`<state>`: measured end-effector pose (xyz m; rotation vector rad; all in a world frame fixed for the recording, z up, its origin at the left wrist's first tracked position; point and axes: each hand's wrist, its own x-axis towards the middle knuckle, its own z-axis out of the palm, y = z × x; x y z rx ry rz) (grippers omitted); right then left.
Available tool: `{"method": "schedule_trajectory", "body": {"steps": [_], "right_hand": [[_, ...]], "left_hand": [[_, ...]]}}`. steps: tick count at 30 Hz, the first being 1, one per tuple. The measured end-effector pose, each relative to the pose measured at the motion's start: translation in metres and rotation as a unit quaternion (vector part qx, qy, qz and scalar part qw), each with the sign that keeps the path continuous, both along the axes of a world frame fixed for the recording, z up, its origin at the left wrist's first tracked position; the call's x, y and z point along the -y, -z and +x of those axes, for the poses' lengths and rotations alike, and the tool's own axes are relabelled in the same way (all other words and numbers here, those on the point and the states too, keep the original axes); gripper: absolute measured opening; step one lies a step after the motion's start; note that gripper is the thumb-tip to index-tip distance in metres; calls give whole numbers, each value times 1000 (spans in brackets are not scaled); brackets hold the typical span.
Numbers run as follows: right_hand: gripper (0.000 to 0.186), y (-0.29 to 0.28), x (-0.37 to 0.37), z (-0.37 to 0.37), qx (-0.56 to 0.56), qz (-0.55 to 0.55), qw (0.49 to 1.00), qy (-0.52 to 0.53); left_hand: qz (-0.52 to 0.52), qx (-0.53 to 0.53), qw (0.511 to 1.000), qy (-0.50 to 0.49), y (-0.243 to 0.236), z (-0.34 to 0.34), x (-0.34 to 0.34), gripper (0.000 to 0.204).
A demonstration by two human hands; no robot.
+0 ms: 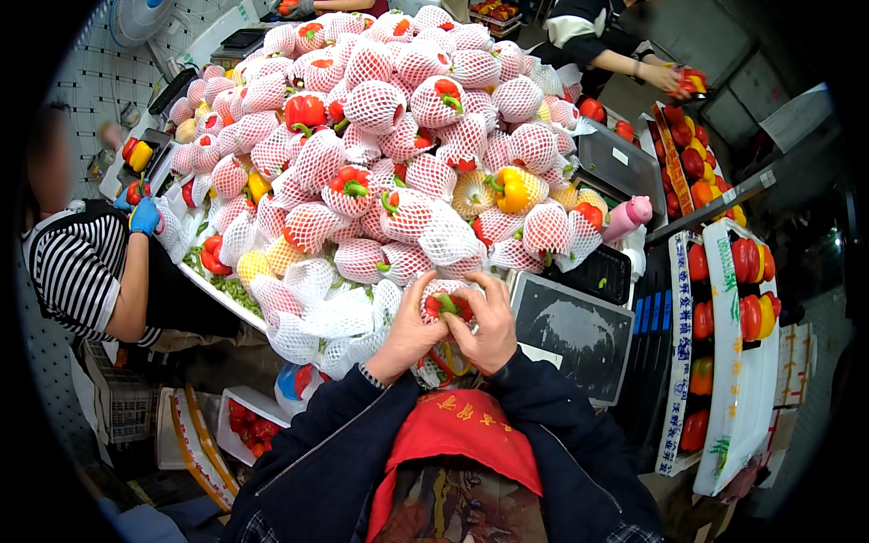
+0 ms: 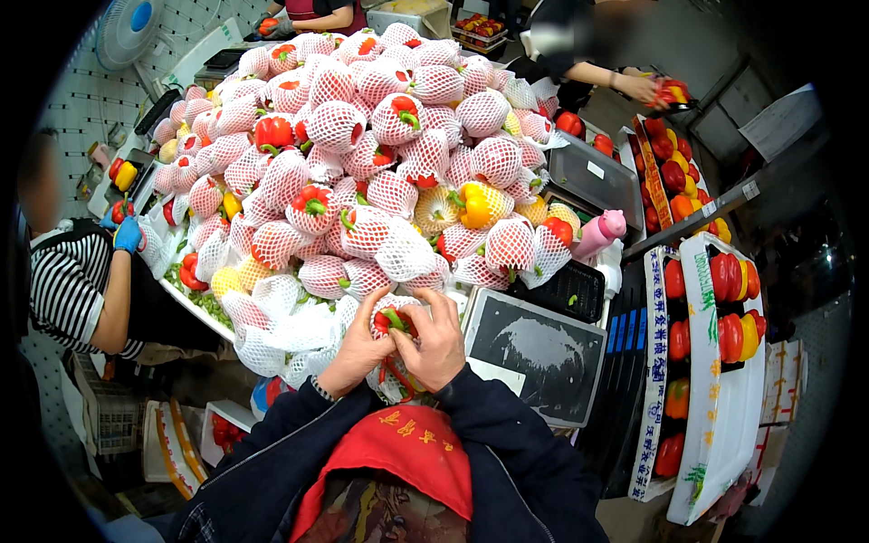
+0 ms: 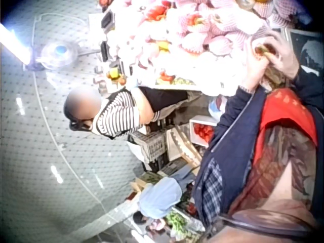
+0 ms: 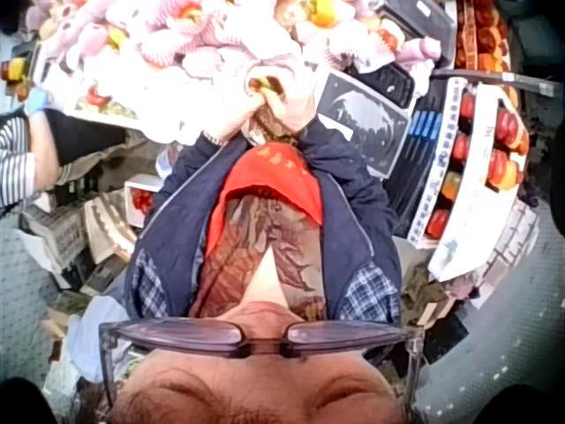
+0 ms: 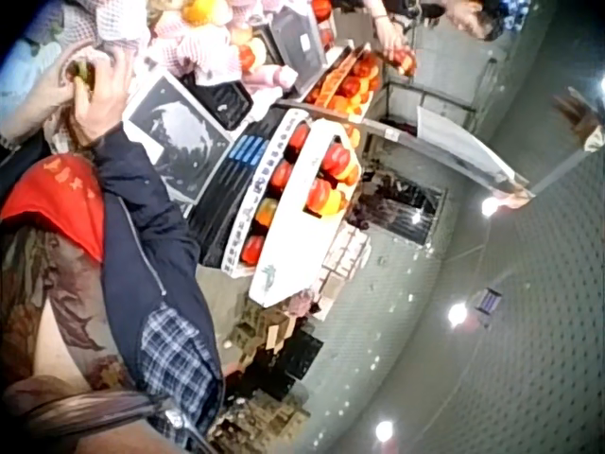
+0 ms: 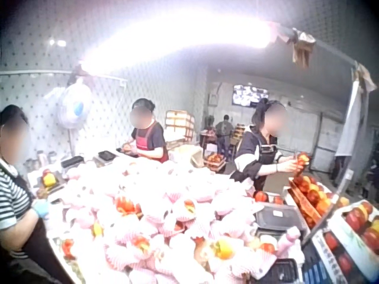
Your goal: The person trims the stems off red and yellow bell peppers using scissors and places them into a black plastic tray. The person repeats this process for several peppers, arranging them in the tray.
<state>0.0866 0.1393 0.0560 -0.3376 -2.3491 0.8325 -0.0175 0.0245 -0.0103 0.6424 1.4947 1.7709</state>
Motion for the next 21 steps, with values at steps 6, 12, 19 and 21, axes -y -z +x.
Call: {"method": "schedule_trajectory", "body": {"steps": [6, 12, 19, 21], "right_hand": [[18, 4, 4, -3, 2, 28, 999, 31], [13, 12, 2, 5, 10, -240, 970, 40], [11, 36, 3, 6, -53, -486, 873, 6], [12, 32, 0, 7, -87, -647, 757, -2]], "left_hand": [[-45, -265, 962, -41, -11, -1, 6, 77], [-22, -228, 971, -62, -21, -8, 27, 48], [-1, -143, 967, -213, -10, -9, 26, 25], [-33, -45, 980, -189, -9, -16, 35, 24]]}}
